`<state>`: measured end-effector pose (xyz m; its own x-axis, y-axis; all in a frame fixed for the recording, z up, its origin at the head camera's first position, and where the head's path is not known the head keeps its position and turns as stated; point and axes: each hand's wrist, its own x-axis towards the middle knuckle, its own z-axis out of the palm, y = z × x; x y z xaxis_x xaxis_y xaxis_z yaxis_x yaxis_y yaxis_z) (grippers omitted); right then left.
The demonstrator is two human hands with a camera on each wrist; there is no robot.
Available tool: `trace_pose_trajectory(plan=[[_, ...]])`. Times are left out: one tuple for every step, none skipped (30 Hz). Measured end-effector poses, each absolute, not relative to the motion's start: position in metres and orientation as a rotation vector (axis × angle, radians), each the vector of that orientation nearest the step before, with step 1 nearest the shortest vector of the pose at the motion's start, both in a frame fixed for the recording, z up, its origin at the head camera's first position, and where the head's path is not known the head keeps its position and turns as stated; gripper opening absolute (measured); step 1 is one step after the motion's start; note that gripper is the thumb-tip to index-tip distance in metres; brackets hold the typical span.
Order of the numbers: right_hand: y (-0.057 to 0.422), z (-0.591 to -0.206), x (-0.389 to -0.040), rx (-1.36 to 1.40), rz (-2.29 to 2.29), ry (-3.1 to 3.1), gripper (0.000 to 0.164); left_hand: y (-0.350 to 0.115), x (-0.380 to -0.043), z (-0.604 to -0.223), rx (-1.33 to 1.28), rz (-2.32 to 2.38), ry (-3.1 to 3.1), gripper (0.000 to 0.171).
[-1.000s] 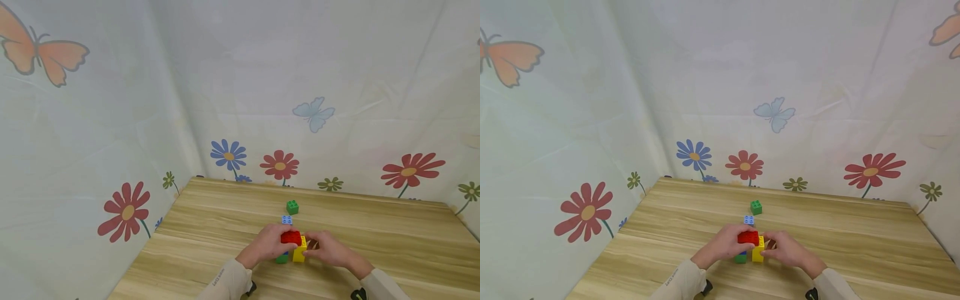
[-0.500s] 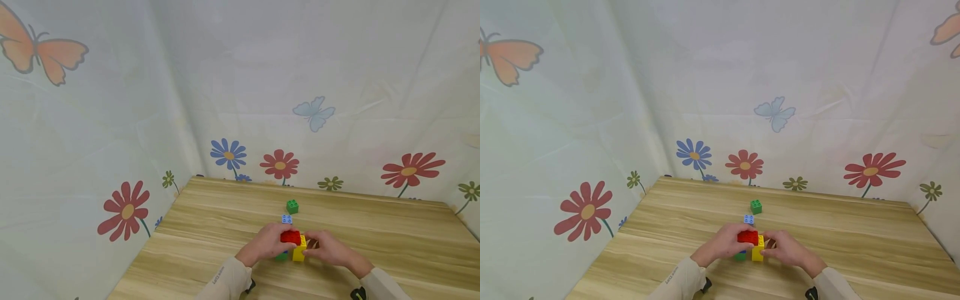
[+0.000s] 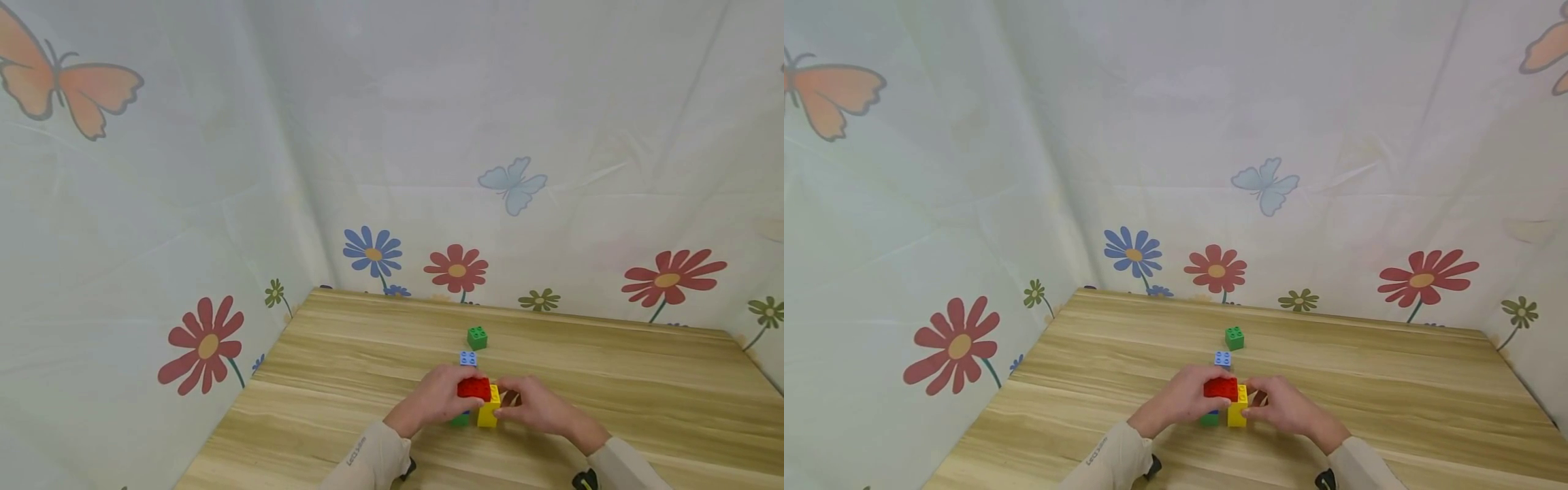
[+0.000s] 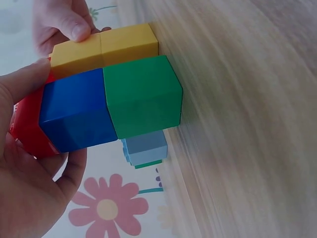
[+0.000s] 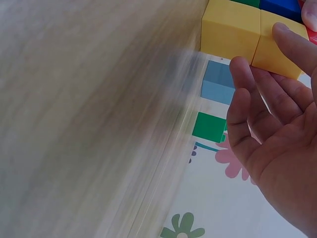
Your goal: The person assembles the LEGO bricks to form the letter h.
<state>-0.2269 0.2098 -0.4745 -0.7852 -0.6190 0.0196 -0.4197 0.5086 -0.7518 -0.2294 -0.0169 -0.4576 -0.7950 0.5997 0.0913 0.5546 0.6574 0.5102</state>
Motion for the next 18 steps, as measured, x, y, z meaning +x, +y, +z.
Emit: trace_pose_trajectory(plan=[[0.2097,-0.4743,-0.2267,-0.876,-1.141,2.503,0.033,-0.0168,-0.2294,-0.4576,0.969,0.812,2.781,0.037],[0.2095,-0.4741,-0.2264,-0.873,-1.14,2.504,0.033,-0.0168,-0.2294,-0.4576,0.966,0.812,2.781,0.037],[0.2093,-0.4739,-0.2264,-0.867,-1.137,2.506,0.033,-0.0168,-0.2293,-0.4574,0.962,0.814,2.779,0.037],[0.2094,-0.474,-0.2263,-0.864,-1.134,2.509,0.033,-0.0166,-0.2292,-0.4574,0.956,0.815,2.778,0.037],[0.2093,-0.4741,-0.2262,-0.864,-1.133,2.51,0.033,-0.0165,-0.2291,-0.4573,0.95,0.817,2.776,0.037],[0.2093,-0.4741,-0.2262,-0.864,-1.13,2.512,0.032,-0.0165,-0.229,-0.4571,0.947,0.815,2.776,0.037],[0.2091,-0.474,-0.2261,-0.869,-1.13,2.512,0.032,-0.0166,-0.229,-0.4567,0.94,0.816,2.776,0.037],[0.209,-0.4739,-0.226,-0.875,-1.133,2.509,0.032,-0.0166,-0.229,-0.4566,0.935,0.816,2.777,0.037],[0.2088,-0.4739,-0.226,-0.88,-1.135,2.508,0.032,-0.0168,-0.2289,-0.4564,0.929,0.816,2.777,0.037],[0.2085,-0.4736,-0.226,-0.885,-1.137,2.506,0.032,-0.0169,-0.2288,-0.456,0.927,0.814,2.779,0.036],[0.2083,-0.4735,-0.2259,-0.89,-1.14,2.502,0.032,-0.017,-0.2288,-0.4559,0.928,0.814,2.779,0.036],[0.2083,-0.4734,-0.2259,-0.891,-1.141,2.501,0.031,-0.0172,-0.2289,-0.456,0.932,0.811,2.781,0.036],[0.2083,-0.4735,-0.2258,-0.893,-1.143,2.501,0.031,-0.0172,-0.2289,-0.456,0.937,0.813,2.782,0.036],[0.2084,-0.4735,-0.2258,-0.893,-1.146,2.499,0.031,-0.0172,-0.229,-0.4564,0.946,0.813,2.783,0.036],[0.2085,-0.4735,-0.2259,-0.891,-1.147,2.5,0.031,-0.0172,-0.229,-0.4565,0.955,0.814,2.785,0.036],[0.2087,-0.4736,-0.2259,-0.89,-1.148,2.501,0.031,-0.0171,-0.2291,-0.4567,0.965,0.815,2.786,0.036],[0.2089,-0.4739,-0.226,-0.891,-1.149,2.502,0.03,-0.0171,-0.2292,-0.4572,0.974,0.818,2.787,0.036],[0.2091,-0.474,-0.226,-0.89,-1.15,2.503,0.03,-0.017,-0.2292,-0.4574,0.981,0.82,2.789,0.036]])
